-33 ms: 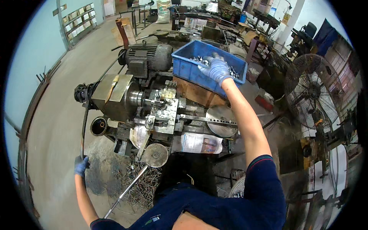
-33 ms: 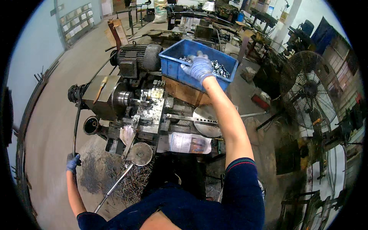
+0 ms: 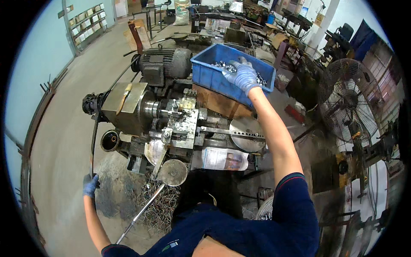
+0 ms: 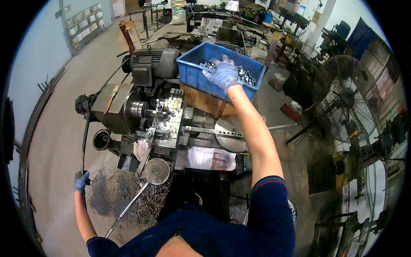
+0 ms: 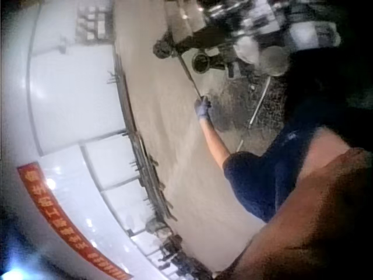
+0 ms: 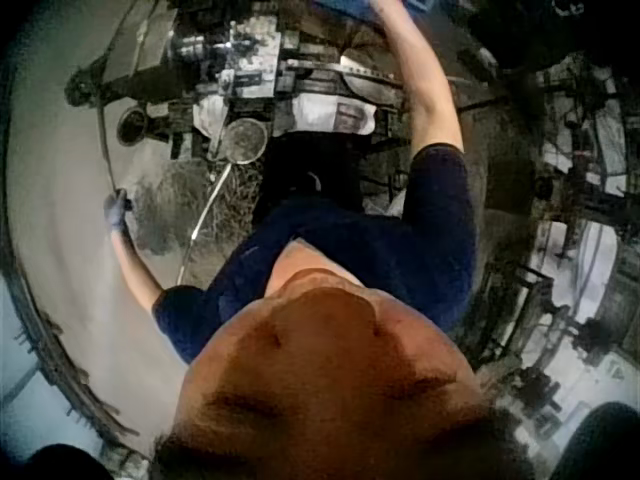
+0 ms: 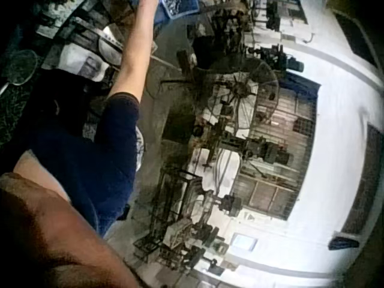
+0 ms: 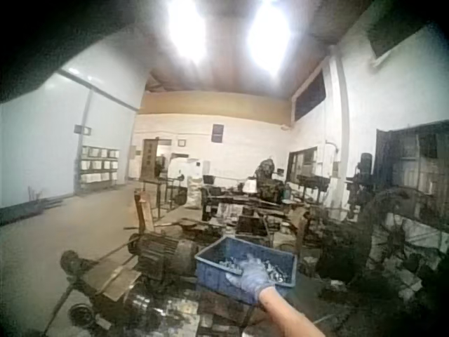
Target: The person operates a lathe machine by loading small metal components into the chuck, securing them, and then using manual levers to machine each piece before placing the finished component into a metal bin.
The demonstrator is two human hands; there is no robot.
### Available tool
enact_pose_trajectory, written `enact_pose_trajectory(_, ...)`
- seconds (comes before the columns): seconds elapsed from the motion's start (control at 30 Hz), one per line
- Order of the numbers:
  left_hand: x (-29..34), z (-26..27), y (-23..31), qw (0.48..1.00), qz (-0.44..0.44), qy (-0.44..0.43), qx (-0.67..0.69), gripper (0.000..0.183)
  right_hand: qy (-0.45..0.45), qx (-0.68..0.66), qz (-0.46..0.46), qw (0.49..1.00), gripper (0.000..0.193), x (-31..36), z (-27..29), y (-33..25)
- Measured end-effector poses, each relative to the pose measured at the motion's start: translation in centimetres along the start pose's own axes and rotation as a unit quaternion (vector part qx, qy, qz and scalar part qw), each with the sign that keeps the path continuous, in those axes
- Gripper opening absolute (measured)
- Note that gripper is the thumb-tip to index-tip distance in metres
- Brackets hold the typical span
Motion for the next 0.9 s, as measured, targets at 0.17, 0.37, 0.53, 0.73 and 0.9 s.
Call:
enact_pose_trajectory(0.17, -1.1, 0.5, -0.6, 0.999, -0.034, -0.012, -0.037, 0.025, 0.042, -0.094, -0.001, 0.995, 0.049, 6.2, 1.6, 5.5)
enact_pose_trajectory(0.37, 0.9, -0.5, 2.9, 0.996, 0.068, -0.054, -0.006, 0.031, -0.007, -0.078, -0.182, 0.98, 0.045, 26.2, 6.7, 18.0)
enact_pose_trajectory(0.53, 2.0, 0.1, 2.0, 0.993, 0.11, -0.028, -0.03, 0.035, -0.167, -0.104, -0.447, 0.873, 0.054, 50.6, 6.7, 24.8)
enact_pose_trajectory(0.73, -3.2, 1.4, -1.4, 0.988, 0.15, -0.036, -0.032, 0.044, -0.371, -0.014, -0.526, 0.765, 0.063, 62.6, 5.8, 18.7)
enact_pose_trajectory(0.9, -0.3, 0.7, 0.6, 0.992, 0.114, -0.015, -0.044, 0.047, -0.51, 0.021, -0.429, 0.745, 0.061, 62.6, 2.3, 19.2)
Point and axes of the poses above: each hand's wrist, its own x-axis away from the middle knuckle, its own z-axis out of the back of the hand, y = z × x, the point moved 3 cm from there along -x, towards the middle knuckle, and after that the axes turned 6 degrees about -x, right-handed, at the moved point
